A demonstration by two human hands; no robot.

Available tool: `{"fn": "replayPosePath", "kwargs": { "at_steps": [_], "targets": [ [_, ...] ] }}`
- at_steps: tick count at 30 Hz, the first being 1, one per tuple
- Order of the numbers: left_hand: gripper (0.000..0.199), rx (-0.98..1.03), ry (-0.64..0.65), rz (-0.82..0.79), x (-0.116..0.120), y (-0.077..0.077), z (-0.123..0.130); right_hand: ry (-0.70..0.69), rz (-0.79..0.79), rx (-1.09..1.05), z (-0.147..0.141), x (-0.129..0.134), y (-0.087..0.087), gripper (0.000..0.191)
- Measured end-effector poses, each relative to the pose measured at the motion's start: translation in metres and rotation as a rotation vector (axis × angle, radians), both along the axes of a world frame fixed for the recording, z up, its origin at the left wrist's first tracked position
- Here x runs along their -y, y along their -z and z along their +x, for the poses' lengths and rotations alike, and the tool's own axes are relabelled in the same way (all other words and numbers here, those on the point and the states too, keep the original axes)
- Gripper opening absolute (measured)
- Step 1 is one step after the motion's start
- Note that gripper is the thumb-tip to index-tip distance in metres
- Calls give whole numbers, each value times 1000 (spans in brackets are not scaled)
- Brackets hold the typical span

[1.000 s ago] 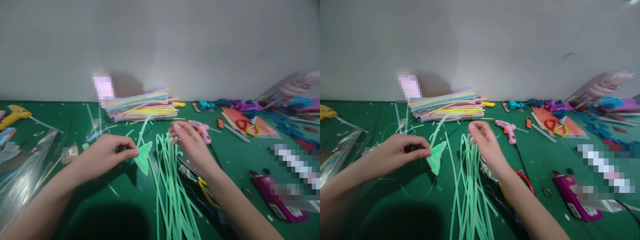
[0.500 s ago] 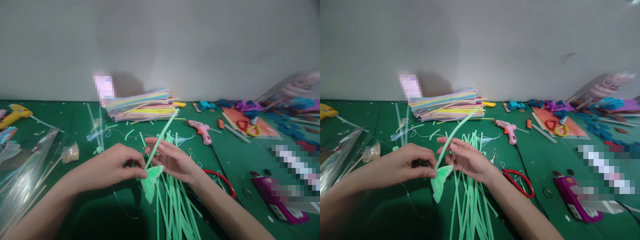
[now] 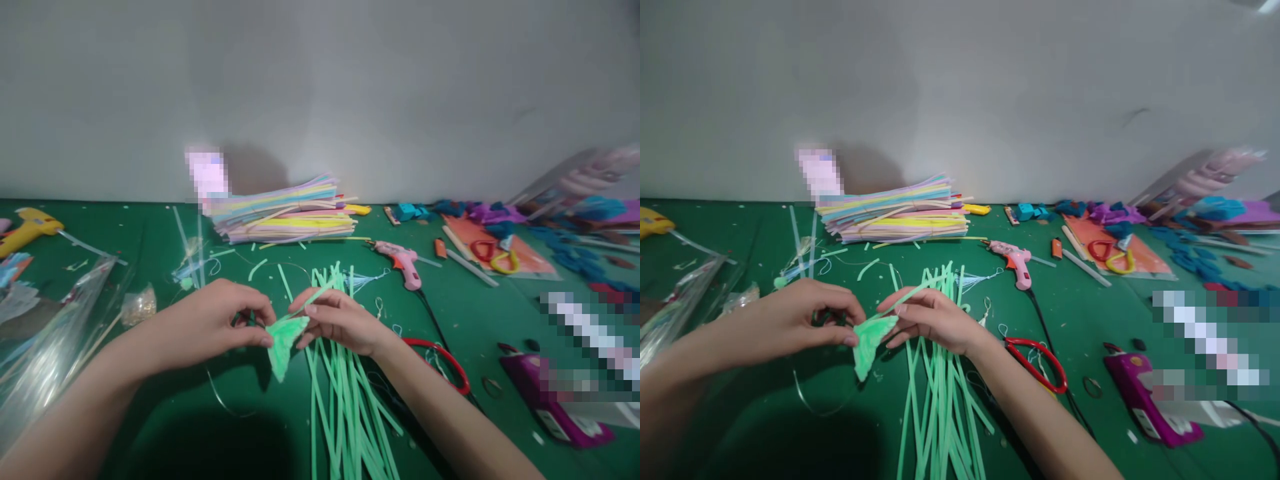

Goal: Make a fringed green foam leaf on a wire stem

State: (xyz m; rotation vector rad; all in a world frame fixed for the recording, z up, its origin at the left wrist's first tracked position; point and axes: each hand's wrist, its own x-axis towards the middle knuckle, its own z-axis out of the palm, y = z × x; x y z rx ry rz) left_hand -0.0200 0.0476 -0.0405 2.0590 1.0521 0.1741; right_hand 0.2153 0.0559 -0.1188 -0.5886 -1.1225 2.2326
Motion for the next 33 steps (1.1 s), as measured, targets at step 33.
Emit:
{"fn": "replayPosePath", "kwargs": {
  "at_steps": [33],
  "targets": [
    [21, 535, -563, -65, 10, 11, 37, 626, 377, 193, -17, 22, -28, 24]
  ]
}}
